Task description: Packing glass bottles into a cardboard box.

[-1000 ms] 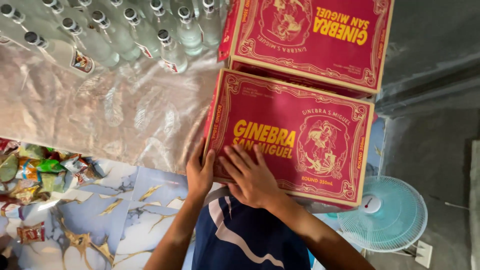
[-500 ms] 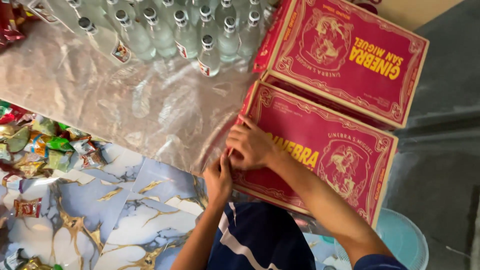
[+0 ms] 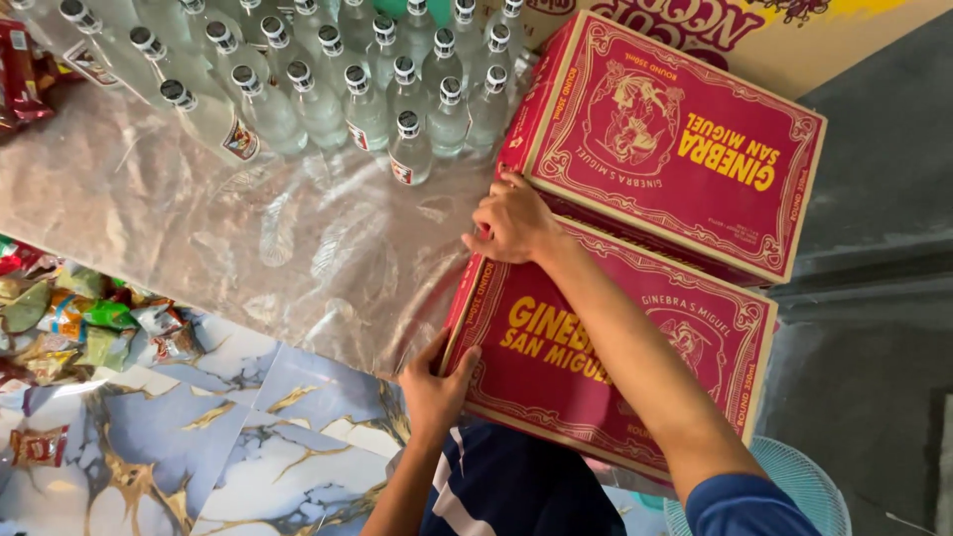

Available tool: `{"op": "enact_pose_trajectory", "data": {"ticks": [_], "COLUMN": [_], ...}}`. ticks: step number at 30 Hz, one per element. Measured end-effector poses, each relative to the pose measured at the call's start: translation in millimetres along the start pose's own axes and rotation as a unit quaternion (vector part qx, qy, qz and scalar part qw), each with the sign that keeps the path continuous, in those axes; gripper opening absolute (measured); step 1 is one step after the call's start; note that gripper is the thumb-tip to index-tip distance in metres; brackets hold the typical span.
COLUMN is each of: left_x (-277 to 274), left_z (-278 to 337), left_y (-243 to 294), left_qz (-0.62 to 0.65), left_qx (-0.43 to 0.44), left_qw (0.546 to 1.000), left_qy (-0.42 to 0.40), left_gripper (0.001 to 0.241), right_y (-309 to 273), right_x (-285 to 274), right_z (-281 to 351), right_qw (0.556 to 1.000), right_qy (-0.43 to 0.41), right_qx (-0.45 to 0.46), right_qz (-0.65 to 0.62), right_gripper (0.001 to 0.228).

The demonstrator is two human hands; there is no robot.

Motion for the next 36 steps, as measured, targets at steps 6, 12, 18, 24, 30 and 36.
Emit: {"op": "enact_pose_trajectory", "data": {"ticks": [6, 12, 18, 24, 30, 36], "left_x": [-1, -3, -12, -17, -19, -18], "left_z": [3, 2, 9, 30, 30, 33], "left_y": [15, 12, 14, -6, -5, -2], "left_qz": [0.003, -0.019, -0.052, -0.107, -0.097, -0.056], "left_qx": [-0.039, -0.001, -0.016, -0.034, -0.008, -0.011], "left_qw": [0.999, 1.0, 0.998, 0.994, 0.995, 0.998], "left_qy": [-0.007, -0.004, -0.044, 0.002, -0.001, -0.003], "left_gripper": [0.056, 0.054, 0.039, 0.033, 0.038, 0.053], "right_y": [-52, -88, -119, -142, -125, -81], "right_x": [-11, 19, 13, 18, 20, -5], "right_z": [8, 29, 46, 59, 51, 32], "right_qw": [0.996, 0.996, 0.996, 0.991, 0.99, 0.996], "right_qy": [-0.084, -0.01, 0.033, 0.019, 0.01, -0.084], "right_qx": [-0.009, -0.089, -0.072, -0.104, -0.122, -0.003], "right_qz": [0.035, 0.005, -0.05, -0.081, -0.077, -0.028], "right_gripper": [0.061, 0.065, 0.053, 0.048, 0.056, 0.075]}}
Point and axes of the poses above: each hand's wrist, its own z-axis away from the middle knuckle, its own x-axis out of the palm, y = z × x, the point moved 1 cm from there along -z, towards the middle knuckle, and after that the axes turned 6 degrees about -x, right-handed, at the moved point
